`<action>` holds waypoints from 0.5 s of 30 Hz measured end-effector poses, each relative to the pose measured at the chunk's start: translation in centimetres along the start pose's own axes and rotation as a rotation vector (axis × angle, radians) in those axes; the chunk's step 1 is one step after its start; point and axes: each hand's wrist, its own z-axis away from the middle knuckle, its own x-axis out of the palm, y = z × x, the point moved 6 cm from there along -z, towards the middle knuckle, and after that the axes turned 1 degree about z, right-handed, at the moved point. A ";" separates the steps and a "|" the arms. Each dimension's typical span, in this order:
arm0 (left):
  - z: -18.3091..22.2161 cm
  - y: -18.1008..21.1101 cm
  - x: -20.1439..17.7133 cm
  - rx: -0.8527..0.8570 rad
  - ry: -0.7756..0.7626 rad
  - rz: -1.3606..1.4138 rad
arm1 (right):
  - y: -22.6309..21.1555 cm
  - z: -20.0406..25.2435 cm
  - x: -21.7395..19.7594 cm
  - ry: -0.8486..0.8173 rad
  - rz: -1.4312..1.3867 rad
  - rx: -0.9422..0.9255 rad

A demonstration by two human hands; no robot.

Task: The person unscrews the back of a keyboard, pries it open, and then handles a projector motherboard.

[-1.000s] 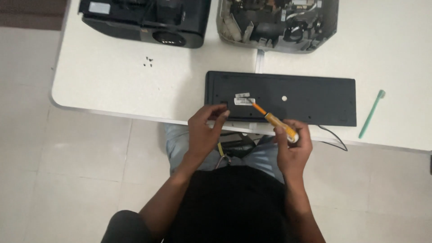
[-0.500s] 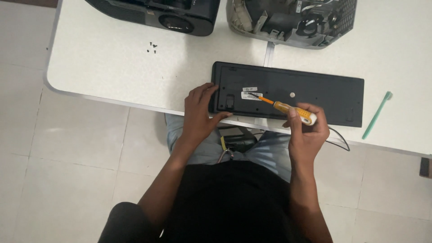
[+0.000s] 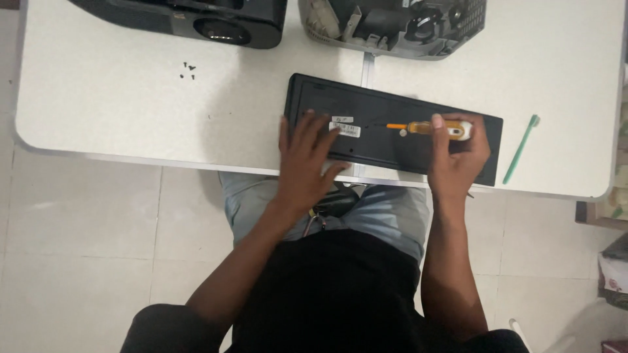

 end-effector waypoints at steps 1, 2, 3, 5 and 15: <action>-0.2 0.0 0.7 0.004 0.001 0.005 | -0.2 -0.2 0.1 0.004 0.005 -0.002; -0.3 0.3 1.6 0.042 -0.017 -0.015 | -0.3 -0.5 0.3 -0.006 0.001 0.002; -0.4 0.6 2.4 0.077 -0.037 -0.035 | -0.5 -0.7 0.5 -0.017 -0.003 0.009; -0.5 0.7 3.4 0.101 -0.055 -0.042 | -1.1 -0.9 0.7 -0.036 0.033 -0.006; 0.0 1.0 5.3 0.150 -0.083 -0.212 | -2.4 -1.6 2.1 -0.117 0.108 -0.033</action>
